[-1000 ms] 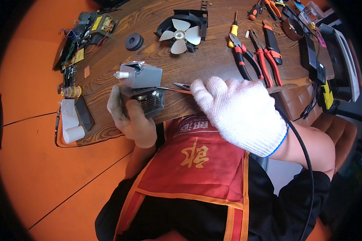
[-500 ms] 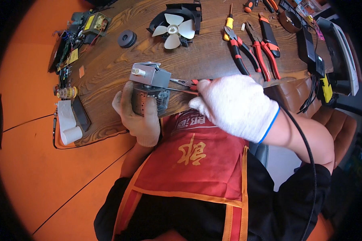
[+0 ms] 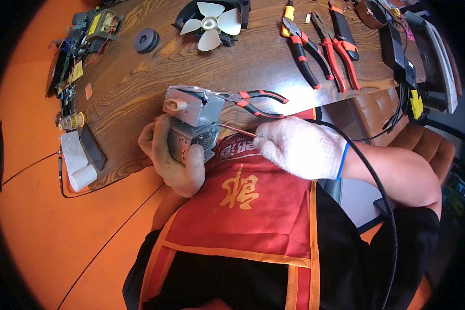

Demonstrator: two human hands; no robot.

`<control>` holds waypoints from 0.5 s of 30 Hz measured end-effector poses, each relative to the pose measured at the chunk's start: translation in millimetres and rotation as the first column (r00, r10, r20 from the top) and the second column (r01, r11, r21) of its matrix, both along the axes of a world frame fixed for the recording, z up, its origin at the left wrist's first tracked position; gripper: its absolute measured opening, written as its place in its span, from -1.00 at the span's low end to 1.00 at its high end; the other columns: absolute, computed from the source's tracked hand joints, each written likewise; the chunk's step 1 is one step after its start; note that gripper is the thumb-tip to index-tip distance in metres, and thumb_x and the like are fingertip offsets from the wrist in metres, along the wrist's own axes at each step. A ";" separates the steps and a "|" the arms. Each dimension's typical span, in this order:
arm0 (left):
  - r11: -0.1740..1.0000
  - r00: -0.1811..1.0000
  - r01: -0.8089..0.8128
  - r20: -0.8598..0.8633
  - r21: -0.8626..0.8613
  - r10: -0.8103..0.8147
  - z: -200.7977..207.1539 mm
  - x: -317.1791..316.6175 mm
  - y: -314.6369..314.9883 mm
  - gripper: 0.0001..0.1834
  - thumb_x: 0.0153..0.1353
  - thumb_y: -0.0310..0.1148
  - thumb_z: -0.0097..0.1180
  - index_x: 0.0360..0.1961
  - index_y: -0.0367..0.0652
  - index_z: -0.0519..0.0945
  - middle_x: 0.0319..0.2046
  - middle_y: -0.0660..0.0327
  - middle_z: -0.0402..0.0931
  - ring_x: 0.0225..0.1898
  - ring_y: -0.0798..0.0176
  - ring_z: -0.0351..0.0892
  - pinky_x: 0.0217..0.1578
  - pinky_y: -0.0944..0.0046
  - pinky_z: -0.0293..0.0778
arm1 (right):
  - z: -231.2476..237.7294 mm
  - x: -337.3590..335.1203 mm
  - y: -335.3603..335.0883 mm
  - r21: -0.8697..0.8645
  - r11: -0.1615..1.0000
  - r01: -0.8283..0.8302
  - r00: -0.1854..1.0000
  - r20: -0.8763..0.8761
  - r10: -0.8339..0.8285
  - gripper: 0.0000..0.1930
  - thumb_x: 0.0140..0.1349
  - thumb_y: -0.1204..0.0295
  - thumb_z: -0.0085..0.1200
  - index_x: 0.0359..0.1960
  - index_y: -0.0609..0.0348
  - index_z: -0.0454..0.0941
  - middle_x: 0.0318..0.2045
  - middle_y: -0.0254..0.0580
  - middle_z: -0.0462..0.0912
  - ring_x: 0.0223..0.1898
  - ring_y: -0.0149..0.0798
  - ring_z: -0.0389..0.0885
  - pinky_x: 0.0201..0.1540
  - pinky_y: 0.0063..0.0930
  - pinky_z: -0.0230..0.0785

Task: The person disassembles a small metal electronic component on a workbench. They use a screwdriver to remove screws and pliers to pull out internal parts, including a copper coil and a white plastic piece. The component is held and rotated throughout the process.

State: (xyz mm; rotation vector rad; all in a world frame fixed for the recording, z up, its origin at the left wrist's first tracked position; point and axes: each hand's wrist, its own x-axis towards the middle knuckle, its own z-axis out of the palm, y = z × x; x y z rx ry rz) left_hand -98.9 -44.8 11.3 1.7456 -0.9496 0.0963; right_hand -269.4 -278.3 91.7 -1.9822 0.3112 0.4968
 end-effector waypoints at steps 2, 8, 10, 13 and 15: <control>0.998 1.000 0.009 -0.002 0.069 -0.008 6.3 -1.1 -3.5 -0.11 -0.02 -0.26 0.59 0.42 -0.20 0.62 0.25 -0.08 0.30 0.25 -0.06 0.42 0.29 -0.04 0.45 | 0.1 5.3 1.2 -0.210 0.976 -0.052 0.992 0.103 0.075 -0.70 0.67 0.21 0.04 -0.14 0.18 0.60 -0.52 0.04 0.62 -0.50 0.10 0.69 -0.36 -0.06 0.61; 0.994 0.997 -0.018 0.073 0.104 0.010 10.4 -9.2 -14.9 -0.18 0.14 -0.11 0.45 0.44 -0.21 0.60 0.24 -0.08 0.37 0.22 -0.08 0.47 0.29 -0.03 0.45 | -6.0 20.9 -4.1 -0.464 0.885 -0.030 0.993 0.085 0.079 -0.73 0.61 0.20 0.11 -0.12 0.15 0.62 -0.52 0.20 0.66 -0.41 0.30 0.75 -0.36 0.12 0.60; 0.994 0.998 -0.041 0.058 0.104 0.035 8.2 -7.5 -12.8 -0.18 0.31 -0.01 0.35 0.48 -0.29 0.55 0.28 -0.10 0.38 0.24 -0.07 0.50 0.31 -0.04 0.45 | -4.1 19.4 -6.5 -0.447 0.895 -0.006 0.994 0.094 0.054 -0.71 0.60 0.16 0.12 -0.07 0.15 0.65 -0.53 0.18 0.67 -0.40 0.28 0.77 -0.31 0.13 0.62; 0.999 0.999 -0.033 -0.032 0.036 0.034 -0.9 3.0 -13.6 -0.17 0.40 0.07 0.28 0.51 -0.33 0.51 0.33 -0.13 0.39 0.28 -0.05 0.51 0.31 -0.05 0.47 | 12.5 14.5 -9.3 -0.424 0.904 -0.044 0.996 0.050 0.072 -0.70 0.55 0.21 0.17 -0.10 0.24 0.64 -0.52 0.15 0.69 -0.39 0.25 0.78 -0.27 0.10 0.64; 0.995 0.991 -0.044 -0.132 -0.086 0.032 -3.6 11.5 -11.9 -0.34 0.23 -0.39 0.32 0.38 -0.35 0.61 0.27 -0.03 0.45 0.23 0.02 0.49 0.38 0.07 0.40 | 30.4 15.5 -14.2 -0.375 0.927 0.025 0.998 -0.040 -0.043 -0.68 0.45 0.21 0.27 -0.03 0.24 0.64 -0.48 0.09 0.73 -0.40 0.12 0.82 -0.24 -0.03 0.67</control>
